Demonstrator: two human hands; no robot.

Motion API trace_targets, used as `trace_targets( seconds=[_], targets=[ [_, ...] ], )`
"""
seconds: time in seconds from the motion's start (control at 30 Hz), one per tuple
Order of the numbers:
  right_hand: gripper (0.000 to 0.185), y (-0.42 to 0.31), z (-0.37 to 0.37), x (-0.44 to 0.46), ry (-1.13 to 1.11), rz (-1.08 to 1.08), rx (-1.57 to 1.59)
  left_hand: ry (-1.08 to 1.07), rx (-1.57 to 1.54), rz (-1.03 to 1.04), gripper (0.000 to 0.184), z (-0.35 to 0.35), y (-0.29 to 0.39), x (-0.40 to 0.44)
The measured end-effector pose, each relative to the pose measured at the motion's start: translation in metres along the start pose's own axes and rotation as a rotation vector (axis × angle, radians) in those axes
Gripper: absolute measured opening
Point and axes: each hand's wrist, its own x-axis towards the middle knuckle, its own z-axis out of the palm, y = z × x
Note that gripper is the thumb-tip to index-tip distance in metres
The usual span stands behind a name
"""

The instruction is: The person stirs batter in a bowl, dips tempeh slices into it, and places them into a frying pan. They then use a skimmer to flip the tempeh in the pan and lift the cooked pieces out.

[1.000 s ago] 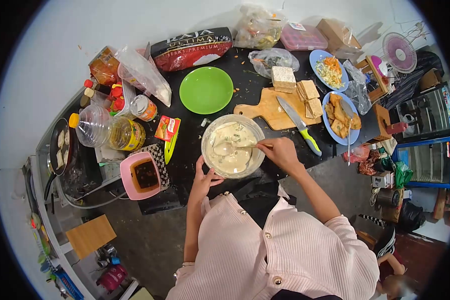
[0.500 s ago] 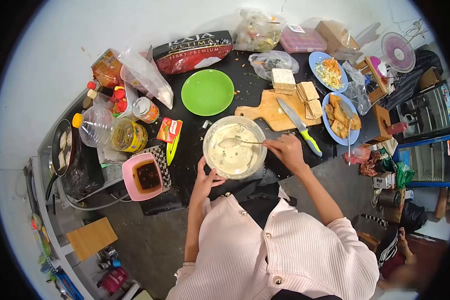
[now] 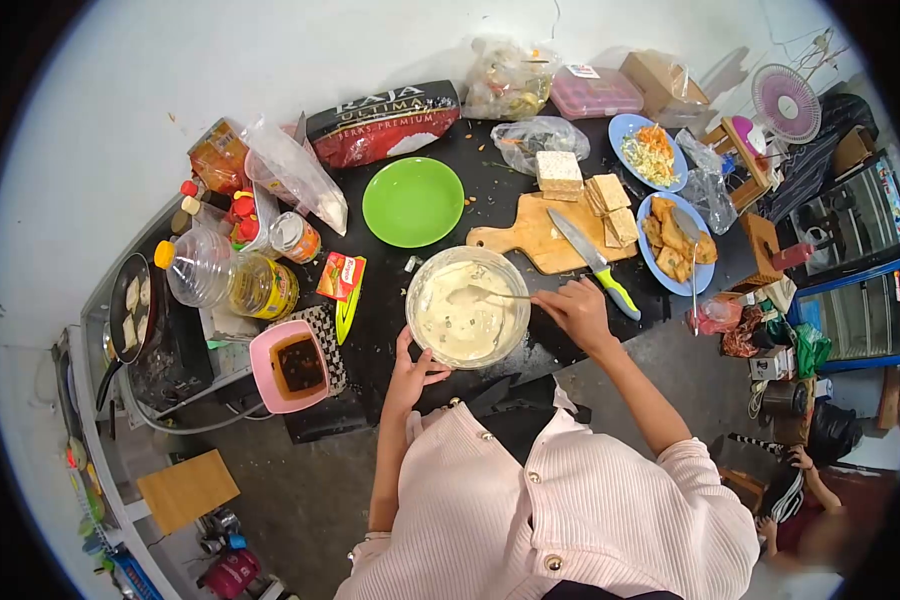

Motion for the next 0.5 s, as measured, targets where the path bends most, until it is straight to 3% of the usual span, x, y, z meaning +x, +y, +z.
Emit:
trace_targets(
  seconds=[0.13, 0.27, 0.4, 0.47, 0.5],
  targets=[
    [0.008, -0.001, 0.004, 0.003, 0.119, 0.214, 0.096, 0.009, 0.019, -0.006, 0.054, 0.002, 0.002, -0.002],
    [0.011, -0.008, 0.016, -0.003, 0.058, 0.395, 0.133, -0.003, 0.036, 0.009, 0.054, 0.002, 0.003, -0.003],
    [0.019, -0.018, 0.031, -0.005, 0.044, 0.59, 0.447, -0.003, 0.022, 0.0, 0.054, 0.003, 0.004, -0.004],
    [0.023, -0.022, 0.02, -0.002, -0.228, 0.784, 0.503, 0.002, 0.029, 0.0, 0.054, 0.004, 0.006, -0.005],
    [0.024, -0.022, 0.028, -0.01, -0.145, 0.781, 0.688, -0.01, -0.003, -0.025, 0.06, 0.002, 0.005, -0.005]
  ],
)
